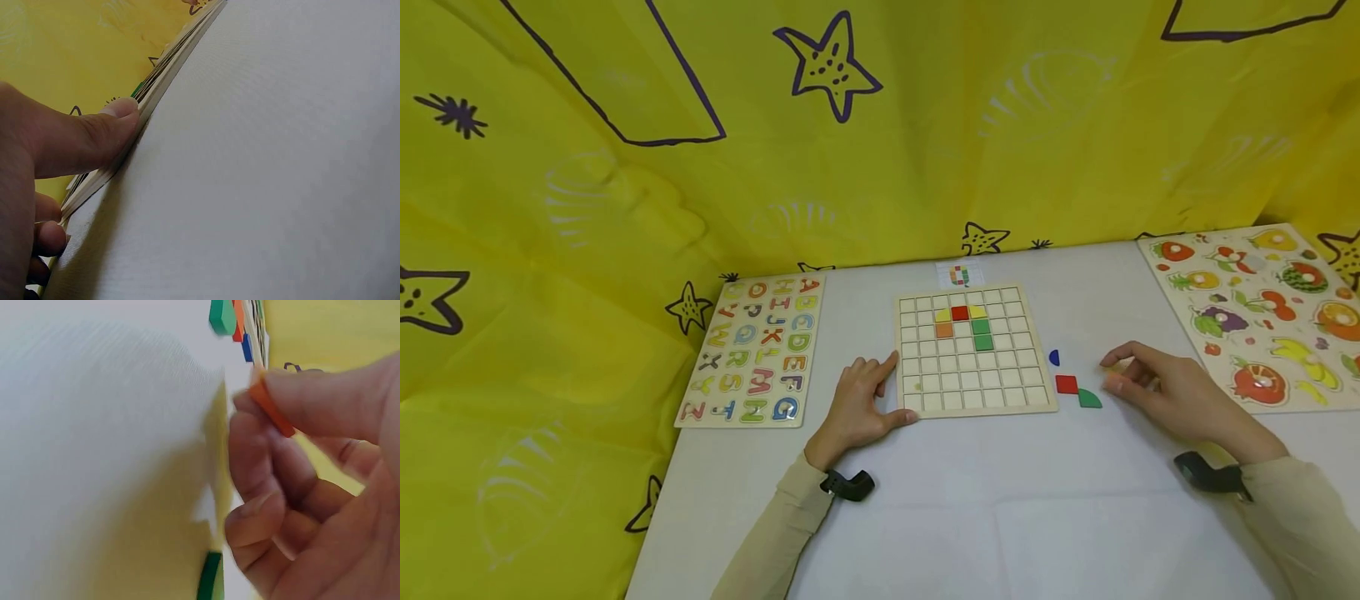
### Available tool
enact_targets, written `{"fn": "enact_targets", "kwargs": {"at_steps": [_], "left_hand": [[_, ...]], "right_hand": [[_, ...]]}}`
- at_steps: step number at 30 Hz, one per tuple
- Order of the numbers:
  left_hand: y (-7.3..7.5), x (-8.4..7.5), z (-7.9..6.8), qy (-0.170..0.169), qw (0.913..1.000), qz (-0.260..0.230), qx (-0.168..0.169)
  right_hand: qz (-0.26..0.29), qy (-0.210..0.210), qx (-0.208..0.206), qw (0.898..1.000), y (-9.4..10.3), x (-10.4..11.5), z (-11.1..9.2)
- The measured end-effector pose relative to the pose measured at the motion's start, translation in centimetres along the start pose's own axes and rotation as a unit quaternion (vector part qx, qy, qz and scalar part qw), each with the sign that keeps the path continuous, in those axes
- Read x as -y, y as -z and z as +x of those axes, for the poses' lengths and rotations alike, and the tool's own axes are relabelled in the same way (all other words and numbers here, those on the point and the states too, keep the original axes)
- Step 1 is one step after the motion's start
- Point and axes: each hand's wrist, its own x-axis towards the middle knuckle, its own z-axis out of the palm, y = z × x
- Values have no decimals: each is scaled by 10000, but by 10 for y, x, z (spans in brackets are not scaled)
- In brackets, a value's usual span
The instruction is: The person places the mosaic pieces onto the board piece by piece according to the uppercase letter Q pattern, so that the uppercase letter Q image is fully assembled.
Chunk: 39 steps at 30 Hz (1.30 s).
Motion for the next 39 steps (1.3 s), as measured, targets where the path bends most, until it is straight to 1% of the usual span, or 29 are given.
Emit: {"fn": "enact_targets", "kwargs": {"at_steps": [4,8,10,16,20,25,29,34,39], "left_hand": [[0,0,0,-5,10000,7,-3],[0,0,1,-36,10000,-27,-28],[0,0,1,-38,10000,-44,-26],[-1,1,3,-17,10000,-4,-9],[-2,2,4,-29,10000,32,-2],[-2,2,4,-42,10000,-16,-11],[-2,3,3,-31,10000,-20,-25],[-1,2,2,-6,10000,4,-39],[0,0,1,5,10000,-77,-29]], "right_hand": [[268,-152,-75,9995,0,6,8],[492,-107,-221,9985,-3,14,16],[584,-115,-184,9981,-5,19,20],[839,-125,123,9963,-11,33,35],[1026,-72,190,9945,-16,41,46],[1233,-103,307,9918,-23,50,59],[1324,-83,282,9908,-31,59,72],[1414,64,242,9896,-43,68,86],[1398,230,196,9897,-54,75,97]]}}
